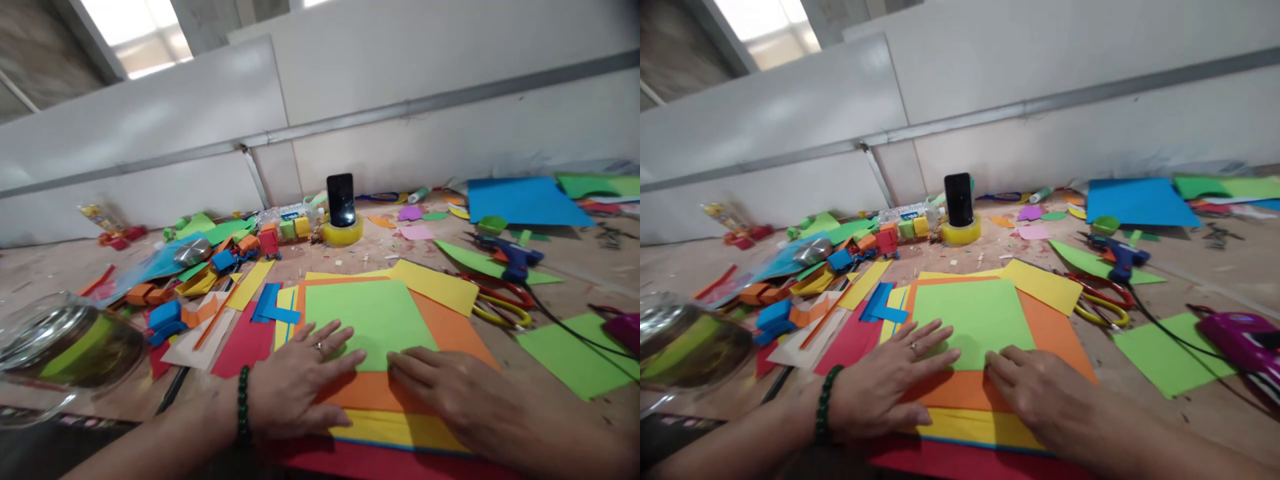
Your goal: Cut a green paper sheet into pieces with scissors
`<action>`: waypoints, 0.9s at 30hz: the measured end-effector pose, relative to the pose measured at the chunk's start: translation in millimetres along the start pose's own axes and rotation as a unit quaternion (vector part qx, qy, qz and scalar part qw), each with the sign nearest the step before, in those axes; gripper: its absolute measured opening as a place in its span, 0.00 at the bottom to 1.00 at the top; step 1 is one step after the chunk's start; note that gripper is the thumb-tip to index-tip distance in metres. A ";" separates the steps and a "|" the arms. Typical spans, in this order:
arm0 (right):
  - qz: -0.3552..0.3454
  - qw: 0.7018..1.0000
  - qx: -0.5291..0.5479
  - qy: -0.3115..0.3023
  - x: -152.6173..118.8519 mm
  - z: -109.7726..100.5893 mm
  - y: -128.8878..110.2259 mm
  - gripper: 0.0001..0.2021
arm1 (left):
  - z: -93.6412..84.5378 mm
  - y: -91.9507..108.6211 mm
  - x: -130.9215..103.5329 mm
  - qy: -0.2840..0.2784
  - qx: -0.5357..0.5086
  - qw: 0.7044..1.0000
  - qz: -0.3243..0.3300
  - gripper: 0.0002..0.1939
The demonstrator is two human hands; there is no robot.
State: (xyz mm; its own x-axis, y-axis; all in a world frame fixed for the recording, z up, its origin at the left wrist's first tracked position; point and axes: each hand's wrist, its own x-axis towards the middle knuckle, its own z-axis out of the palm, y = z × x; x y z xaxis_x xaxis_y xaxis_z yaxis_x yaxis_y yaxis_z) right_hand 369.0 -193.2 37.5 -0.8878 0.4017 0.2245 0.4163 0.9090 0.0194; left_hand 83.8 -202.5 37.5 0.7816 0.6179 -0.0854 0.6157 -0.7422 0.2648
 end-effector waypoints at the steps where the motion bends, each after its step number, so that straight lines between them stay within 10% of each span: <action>1: 0.003 1.000 0.009 -0.013 -1.4 0.3 0.4 0.20 | 3.7 -2.3 3.5 -0.020 -0.017 1.000 0.015 0.41; 10: 0.137 0.990 0.029 0.009 -67.1 18.9 8.4 0.25 | 13.1 -14.0 -3.0 -0.059 -0.075 0.995 0.014 0.42; 14: 0.167 0.984 0.050 -0.029 -50.3 4.8 7.6 0.17 | 4.6 -11.9 10.0 -0.030 -0.069 0.997 0.027 0.31; 20: 0.023 0.998 0.056 -0.023 10.4 -9.2 1.8 0.15 | 6.2 -6.4 36.5 0.040 -0.068 0.990 0.114 0.18; 27: 0.018 0.998 -0.005 0.064 -34.3 9.1 9.6 0.24 | 12.3 -17.9 -22.2 0.053 -0.055 0.997 0.032 0.17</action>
State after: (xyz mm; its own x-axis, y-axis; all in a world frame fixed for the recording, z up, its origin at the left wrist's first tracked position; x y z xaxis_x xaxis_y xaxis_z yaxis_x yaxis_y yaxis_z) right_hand 401.7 -197.3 21.1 -0.8400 0.4170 0.3471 0.4508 0.8924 0.0190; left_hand 56.7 -206.1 22.8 0.8003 0.5986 0.0349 0.5460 -0.7515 0.3703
